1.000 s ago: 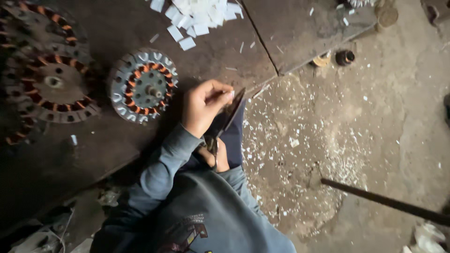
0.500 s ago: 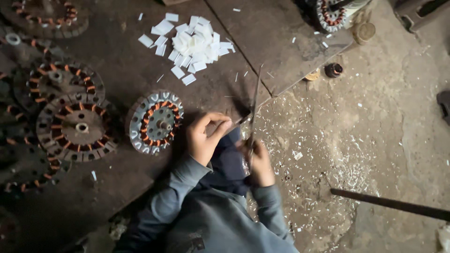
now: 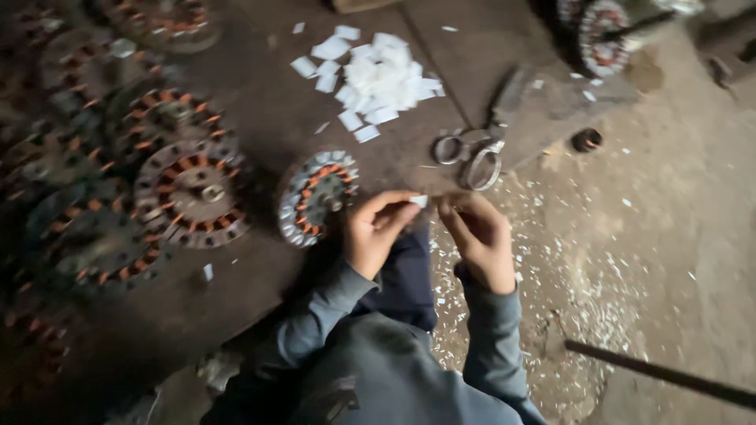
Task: The person cuts small white rectangular pieces using shears and inserts them into the slots of circular motor stator components on a workbench. The person repeatedly picks up pieces, cuts them, and places them into the stator slots, handling multiple stators throughout the clip.
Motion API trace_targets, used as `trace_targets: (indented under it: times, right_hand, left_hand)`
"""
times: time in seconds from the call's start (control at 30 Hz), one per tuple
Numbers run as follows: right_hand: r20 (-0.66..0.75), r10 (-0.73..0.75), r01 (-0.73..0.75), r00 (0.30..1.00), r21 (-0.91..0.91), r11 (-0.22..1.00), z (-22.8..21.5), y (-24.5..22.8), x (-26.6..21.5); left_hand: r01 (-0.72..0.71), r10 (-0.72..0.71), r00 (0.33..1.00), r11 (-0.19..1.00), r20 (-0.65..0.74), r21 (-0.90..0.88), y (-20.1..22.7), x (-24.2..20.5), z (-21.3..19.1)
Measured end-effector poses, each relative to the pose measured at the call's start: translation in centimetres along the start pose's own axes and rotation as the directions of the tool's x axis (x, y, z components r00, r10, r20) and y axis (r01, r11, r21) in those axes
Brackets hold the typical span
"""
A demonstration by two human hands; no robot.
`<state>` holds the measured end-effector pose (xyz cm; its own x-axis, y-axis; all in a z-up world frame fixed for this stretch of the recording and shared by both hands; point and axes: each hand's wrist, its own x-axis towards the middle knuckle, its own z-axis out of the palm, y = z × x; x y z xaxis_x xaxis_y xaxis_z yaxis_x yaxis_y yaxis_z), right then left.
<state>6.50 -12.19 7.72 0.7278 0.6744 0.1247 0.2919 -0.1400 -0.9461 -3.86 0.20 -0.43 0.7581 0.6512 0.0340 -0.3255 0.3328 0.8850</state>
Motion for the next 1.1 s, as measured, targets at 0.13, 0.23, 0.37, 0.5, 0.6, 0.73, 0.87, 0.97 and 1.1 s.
trace_targets:
  times: [0.13,0.23,0.37,0.5,0.6,0.73,0.87,0.97,1.1]
  right_hand:
    - [-0.043,0.147,-0.137,0.988,0.182,0.974,2.1,0.0,-2.4]
    - [-0.007,0.134,-0.13,0.991,0.198,0.972,2.4,0.0,-3.1]
    - [0.073,0.137,-0.149,0.988,0.204,0.968,2.4,0.2,-3.0]
    - [0.133,0.153,-0.187,0.979,0.305,0.934,3.3,0.2,-3.5]
    - [0.159,0.18,-0.22,0.971,0.296,0.929,4.2,-0.3,-3.5]
    - [0.214,0.203,-0.255,0.956,0.255,0.933,5.0,-1.4,-4.1]
    - [0.224,0.12,-0.188,0.967,0.309,0.932,5.9,-2.6,-4.5]
    - [0.265,0.086,-0.132,0.961,0.161,0.978,6.3,-4.1,-4.3]
    - [0.407,-0.183,0.174,0.895,0.059,0.983,6.5,-6.3,-3.2]
  left_hand:
    - [-0.032,0.026,0.997,0.996,0.069,0.089,1.3,-1.3,-0.8]
    - [-0.03,0.022,0.996,0.996,0.086,0.086,2.5,-2.6,-1.1]
    - [-0.057,0.05,0.996,0.994,0.076,0.096,4.1,-4.1,-1.6]
    - [-0.208,0.205,0.977,0.869,0.054,0.448,5.1,-5.5,-1.9]
    - [-0.136,0.129,0.991,0.949,0.042,0.285,5.4,-6.2,-1.9]
    - [0.069,-0.069,0.997,0.997,0.037,0.019,5.6,-6.8,-2.9]
    - [0.084,-0.085,0.996,0.996,0.019,0.041,5.9,-7.2,-3.4]
    - [-0.185,0.187,0.982,0.975,-0.002,0.125,6.5,-7.2,-4.0]
    - [-0.017,0.017,1.0,1.0,0.014,0.001,8.0,-7.0,-5.3]
